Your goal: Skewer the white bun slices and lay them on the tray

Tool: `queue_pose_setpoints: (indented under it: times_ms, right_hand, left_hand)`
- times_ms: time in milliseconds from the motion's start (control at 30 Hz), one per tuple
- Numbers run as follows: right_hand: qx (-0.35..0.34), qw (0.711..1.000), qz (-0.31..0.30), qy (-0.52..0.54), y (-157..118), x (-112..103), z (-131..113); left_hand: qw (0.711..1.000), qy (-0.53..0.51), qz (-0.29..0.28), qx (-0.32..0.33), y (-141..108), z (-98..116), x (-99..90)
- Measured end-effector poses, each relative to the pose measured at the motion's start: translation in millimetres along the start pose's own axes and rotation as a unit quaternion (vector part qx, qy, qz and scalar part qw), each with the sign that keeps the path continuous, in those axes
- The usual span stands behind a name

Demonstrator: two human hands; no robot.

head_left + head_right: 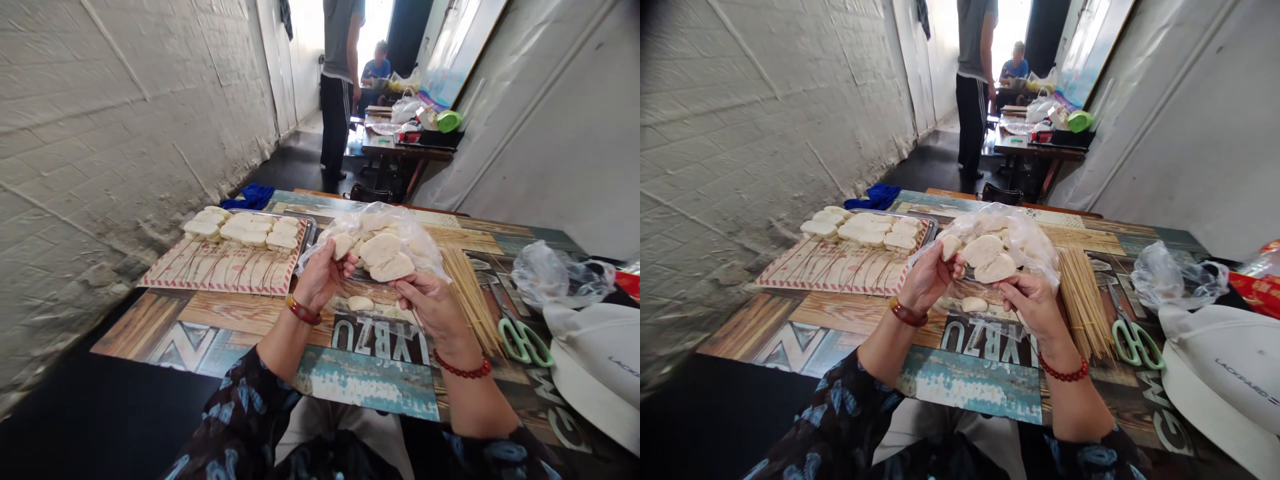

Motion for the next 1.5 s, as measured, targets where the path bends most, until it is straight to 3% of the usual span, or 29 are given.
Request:
queue_pose_setpoints:
  times_ms: [300, 700, 1000, 1267, 1500]
  right_hand:
    - [0.044, 0.99, -0.093, -0.101, -3.0, 19.4, 15.2]
    - [0.034, 0.989, -0.077, -0.123, -1.3, 18.6, 13.2]
    - [0.016, 0.991, -0.037, -0.129, 0.6, 4.7, 8.0]
    - [0.027, 0.989, -0.075, -0.123, -2.6, 16.1, 12.4]
    - [0.024, 0.991, -0.06, -0.119, -1.4, 9.8, 12.1]
  left_hand:
    - [0.997, -0.041, 0.057, 0.016, 1.0, 3.0, -4.8]
    - [0.998, -0.045, 0.041, 0.03, -0.1, 3.7, -4.6]
    - [0.996, 0.01, 0.048, 0.07, -3.5, 24.0, -9.3]
    - [0.994, 0.036, 0.033, 0.1, -3.5, 22.4, -6.0]
    - [0.994, 0.029, 0.037, 0.1, -3.1, 23.6, -6.1]
Point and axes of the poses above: each hand's wrist, its own y-axis towards the middle knuckle, its own x-axis out of the palm, z = x × y, the point moved 8 cm from there along y, towards the middle knuckle, and after that the axes turned 11 degrees about y, right-handed, at the moved point
